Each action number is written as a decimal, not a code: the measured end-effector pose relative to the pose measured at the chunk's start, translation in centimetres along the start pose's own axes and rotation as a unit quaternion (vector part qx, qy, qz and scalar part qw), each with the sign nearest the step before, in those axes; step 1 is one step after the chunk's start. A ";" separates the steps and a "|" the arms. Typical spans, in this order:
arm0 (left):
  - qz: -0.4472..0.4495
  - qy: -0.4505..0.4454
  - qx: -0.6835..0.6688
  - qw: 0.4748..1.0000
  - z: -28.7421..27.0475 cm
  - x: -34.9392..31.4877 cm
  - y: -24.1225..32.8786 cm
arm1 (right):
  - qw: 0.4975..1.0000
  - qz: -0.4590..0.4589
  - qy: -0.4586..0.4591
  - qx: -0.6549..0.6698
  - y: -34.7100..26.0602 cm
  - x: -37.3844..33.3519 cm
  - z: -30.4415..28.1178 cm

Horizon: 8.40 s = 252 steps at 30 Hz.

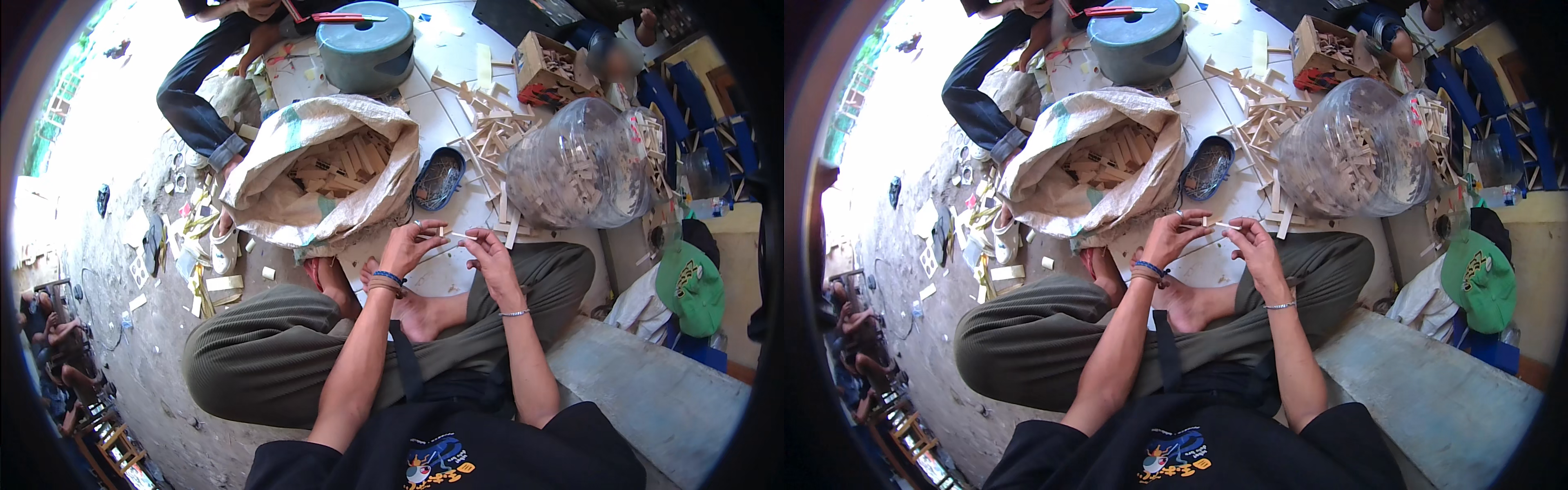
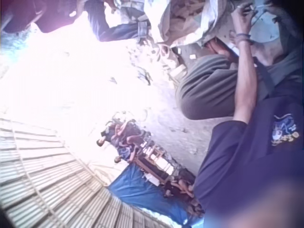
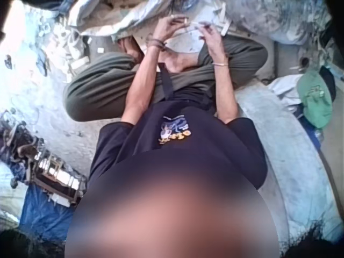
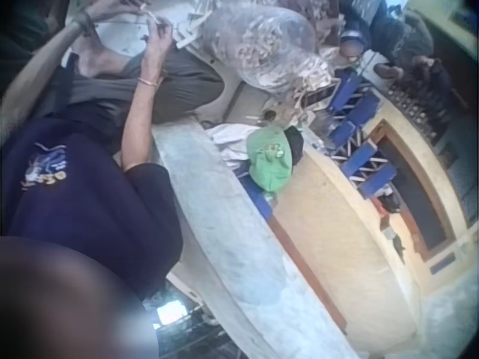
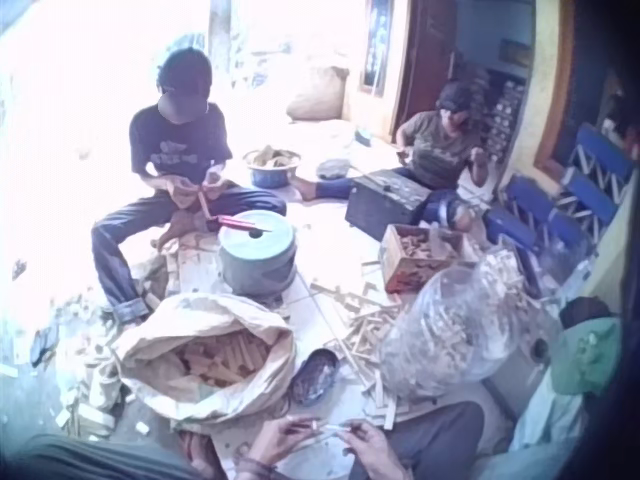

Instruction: The person sits on the floor and assembles small wooden pieces by inserting nails and tapping them with a hammer. They repeatedly pick up wood pieces from a sack, insert nails, and hammer them into place.

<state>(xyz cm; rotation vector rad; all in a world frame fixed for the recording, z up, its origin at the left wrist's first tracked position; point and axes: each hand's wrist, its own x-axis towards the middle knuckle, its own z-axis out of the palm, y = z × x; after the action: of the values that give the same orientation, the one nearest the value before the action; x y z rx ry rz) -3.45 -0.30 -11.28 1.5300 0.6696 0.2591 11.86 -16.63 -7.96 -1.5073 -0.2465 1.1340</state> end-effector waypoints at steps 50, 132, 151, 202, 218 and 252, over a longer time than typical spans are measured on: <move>0.036 0.013 0.000 0.999 1.0 0.4 -0.4 | 0.972 -0.111 0.004 -0.208 -0.3 2.5 0.2; 0.033 0.046 -0.035 0.998 1.3 0.3 0.7 | 0.603 -0.270 -0.078 -0.747 -3.2 19.2 5.1; 0.036 0.050 -0.048 0.997 1.4 0.3 0.7 | 0.558 -0.327 -0.071 -0.759 -1.8 18.5 5.4; 0.031 0.048 -0.062 0.996 1.6 0.4 0.1 | 0.525 -0.320 -0.109 -0.781 -2.9 17.3 3.3; 0.034 0.048 -0.054 0.997 1.6 0.4 0.3 | 0.701 -0.283 -0.064 -0.651 -4.9 15.6 2.7; 0.012 0.039 -0.049 0.998 1.4 0.4 0.5 | 0.810 -0.319 0.049 -0.489 -4.3 1.4 2.7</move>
<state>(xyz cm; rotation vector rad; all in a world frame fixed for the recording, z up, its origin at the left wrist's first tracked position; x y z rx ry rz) -2.24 -1.21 -10.98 1.4407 0.6903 0.3652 12.38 -12.57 -4.58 -2.1005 -1.3169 0.3292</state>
